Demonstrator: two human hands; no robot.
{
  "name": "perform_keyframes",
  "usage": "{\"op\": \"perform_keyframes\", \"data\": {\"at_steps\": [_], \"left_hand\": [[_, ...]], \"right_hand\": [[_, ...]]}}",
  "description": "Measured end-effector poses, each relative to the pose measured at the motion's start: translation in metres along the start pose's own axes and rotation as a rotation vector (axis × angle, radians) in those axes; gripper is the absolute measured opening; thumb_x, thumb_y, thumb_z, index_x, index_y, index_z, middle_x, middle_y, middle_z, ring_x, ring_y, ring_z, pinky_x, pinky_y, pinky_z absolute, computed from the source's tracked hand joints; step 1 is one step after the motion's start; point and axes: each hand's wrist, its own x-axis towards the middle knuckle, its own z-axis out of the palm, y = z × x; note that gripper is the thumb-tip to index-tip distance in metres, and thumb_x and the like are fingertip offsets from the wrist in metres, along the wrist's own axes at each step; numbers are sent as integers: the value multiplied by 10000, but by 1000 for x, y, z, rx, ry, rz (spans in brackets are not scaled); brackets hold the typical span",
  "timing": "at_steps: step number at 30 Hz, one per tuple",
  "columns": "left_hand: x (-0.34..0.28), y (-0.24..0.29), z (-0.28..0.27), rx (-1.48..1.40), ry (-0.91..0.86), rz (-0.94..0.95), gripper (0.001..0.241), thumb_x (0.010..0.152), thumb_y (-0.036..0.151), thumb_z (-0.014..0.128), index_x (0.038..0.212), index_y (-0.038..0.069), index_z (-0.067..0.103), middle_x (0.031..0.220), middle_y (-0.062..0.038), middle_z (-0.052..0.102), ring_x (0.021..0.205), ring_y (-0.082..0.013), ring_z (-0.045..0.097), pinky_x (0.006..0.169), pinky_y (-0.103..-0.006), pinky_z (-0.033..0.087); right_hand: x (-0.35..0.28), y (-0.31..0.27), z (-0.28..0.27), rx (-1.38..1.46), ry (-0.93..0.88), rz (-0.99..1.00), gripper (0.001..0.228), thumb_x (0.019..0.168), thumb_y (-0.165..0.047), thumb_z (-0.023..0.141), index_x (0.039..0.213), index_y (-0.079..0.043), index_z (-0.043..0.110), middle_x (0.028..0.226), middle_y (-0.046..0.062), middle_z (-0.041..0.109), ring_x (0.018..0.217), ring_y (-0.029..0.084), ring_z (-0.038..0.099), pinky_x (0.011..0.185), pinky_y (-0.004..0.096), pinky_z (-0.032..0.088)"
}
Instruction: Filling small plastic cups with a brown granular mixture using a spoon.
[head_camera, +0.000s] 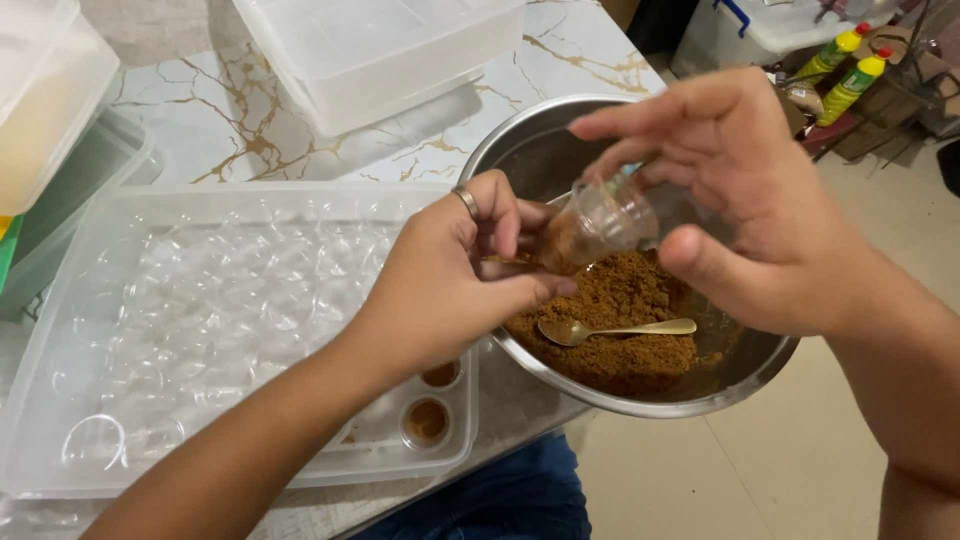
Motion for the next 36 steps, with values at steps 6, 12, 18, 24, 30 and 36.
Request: {"op": "perform_keyframes", "data": {"at_steps": [6, 12, 18, 24, 30, 36], "left_hand": [[-16, 23, 21, 206, 88, 24, 459, 818, -9, 790, 1202, 40, 545, 1158, -110, 749, 1076, -143, 765, 932, -293, 634], [-33, -3, 38, -121, 134, -52, 382, 861, -37, 778, 1230, -40, 680, 1150, -114, 764, 1045, -145, 745, 934, -302, 645], [-41, 13, 49, -181, 14, 17, 339, 950, -16, 743, 1276, -77, 670, 1142, -97, 759, 1029, -113, 715, 917, -278, 611], [-41, 36, 45, 378, 63, 268, 306, 911, 75, 784, 1171, -47, 681, 988, -116, 769, 898, -209, 768, 771, -300, 624], [-39, 21, 27, 1213, 81, 780, 333, 930, 21, 673, 1234, -112, 645, 1020, -161, 719, 902, -272, 727, 788, -352, 602], [-30, 13, 26, 1411, 81, 834, 345, 890, 7, 676, 1201, -139, 647, 968, -193, 716, 807, -251, 723, 667, -333, 591]], "right_hand": [[19, -1, 21, -173, -99, 15, 756, 1107, -623, 287, 1442, 40, 432, 1303, 179, 624, 1184, 264, 676, 1006, 351, 544], [13, 10, 30, -107, -76, 9, 967, 1008, -757, 133, 1373, 37, 547, 1305, 165, 724, 1233, 260, 752, 1030, 371, 607], [11, -15, 30, 20, -84, 17, 1032, 947, -780, 145, 1285, 112, 536, 1292, 272, 675, 1316, 389, 655, 1092, 452, 587], [1, -3, 30, 76, -94, 19, 984, 1040, -747, 182, 1357, 90, 591, 1369, 219, 707, 1334, 330, 710, 1126, 406, 593], [9, 2, 29, 110, -136, 58, 762, 1127, -600, 296, 1403, 52, 579, 1363, 204, 719, 1226, 281, 750, 1040, 368, 599], [4, 21, 38, -37, -10, 63, 640, 1132, -510, 343, 1392, 12, 607, 1238, 158, 762, 1080, 212, 776, 902, 302, 622]]}}
